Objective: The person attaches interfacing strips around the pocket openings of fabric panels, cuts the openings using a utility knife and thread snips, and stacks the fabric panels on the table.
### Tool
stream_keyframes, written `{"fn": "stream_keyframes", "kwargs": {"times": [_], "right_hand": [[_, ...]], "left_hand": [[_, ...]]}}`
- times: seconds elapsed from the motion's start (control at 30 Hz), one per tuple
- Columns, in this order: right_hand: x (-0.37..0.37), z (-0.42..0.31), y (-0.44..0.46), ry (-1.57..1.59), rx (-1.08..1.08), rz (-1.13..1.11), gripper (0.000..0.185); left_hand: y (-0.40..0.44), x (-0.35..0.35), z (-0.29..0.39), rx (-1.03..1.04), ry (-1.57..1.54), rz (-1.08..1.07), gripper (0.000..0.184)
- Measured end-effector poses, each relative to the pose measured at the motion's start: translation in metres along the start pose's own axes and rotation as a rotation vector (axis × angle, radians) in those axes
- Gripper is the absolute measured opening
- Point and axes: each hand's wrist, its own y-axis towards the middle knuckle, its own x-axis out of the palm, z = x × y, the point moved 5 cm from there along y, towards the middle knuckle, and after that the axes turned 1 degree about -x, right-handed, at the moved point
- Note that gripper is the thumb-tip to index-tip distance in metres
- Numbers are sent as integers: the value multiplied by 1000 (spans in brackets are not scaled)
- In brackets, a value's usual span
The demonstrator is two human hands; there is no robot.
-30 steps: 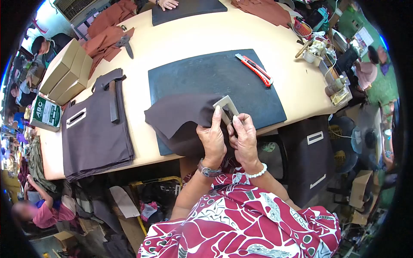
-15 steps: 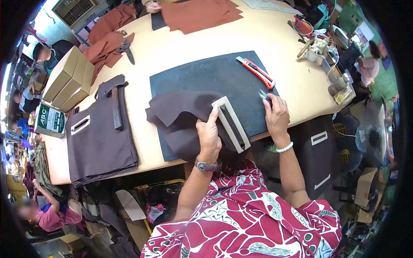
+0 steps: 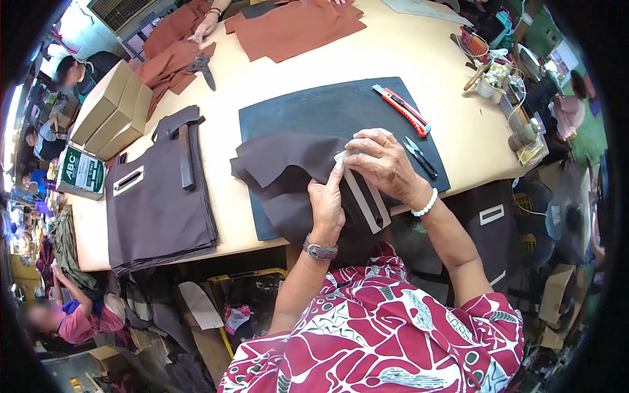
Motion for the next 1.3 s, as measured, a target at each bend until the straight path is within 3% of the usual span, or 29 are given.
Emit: {"fn": "stream_keyframes", "kwargs": {"times": [0.13,0.27,0.37,0.4,0.5,0.53,0.63,0.67,0.8,0.93,1.03,1.17,1.23,1.27,1.3], "right_hand": [[2,9,10,72,-53,-25,11],[16,26,16,336,62,-132,10],[34,40,11,856,692,-331,11],[44,42,10,1035,698,-257,12],[54,48,6,1007,835,-207,10],[40,45,12,663,811,-115,10],[5,23,21,179,493,293,13],[3,15,17,379,643,243,16],[10,-22,2,469,766,44,31],[5,-35,-25,565,883,0,34],[-10,-27,-39,547,875,38,38],[-27,1,-33,407,715,-91,43],[-15,9,-36,490,684,-162,44],[-10,12,-37,462,659,-206,45],[-6,15,-39,433,639,-257,45]], "left_hand": [[-2,3,3,-28,27,-34,17],[4,-5,-3,-140,1,-52,17],[4,-4,-1,-154,7,-50,18],[4,-6,0,-164,7,-44,18],[6,-7,0,-196,-10,-41,19],[7,-6,0,-204,-24,-50,19],[10,-4,5,-153,-55,45,21],[8,-1,11,-102,-73,64,21],[9,7,29,13,-121,60,18],[17,10,44,90,-148,53,18],[10,3,56,133,-130,110,22],[-15,-50,85,71,-225,275,28],[-30,-104,117,213,-179,476,24],[-40,-118,145,389,-97,471,22],[-54,-146,168,487,230,538,21]]}}
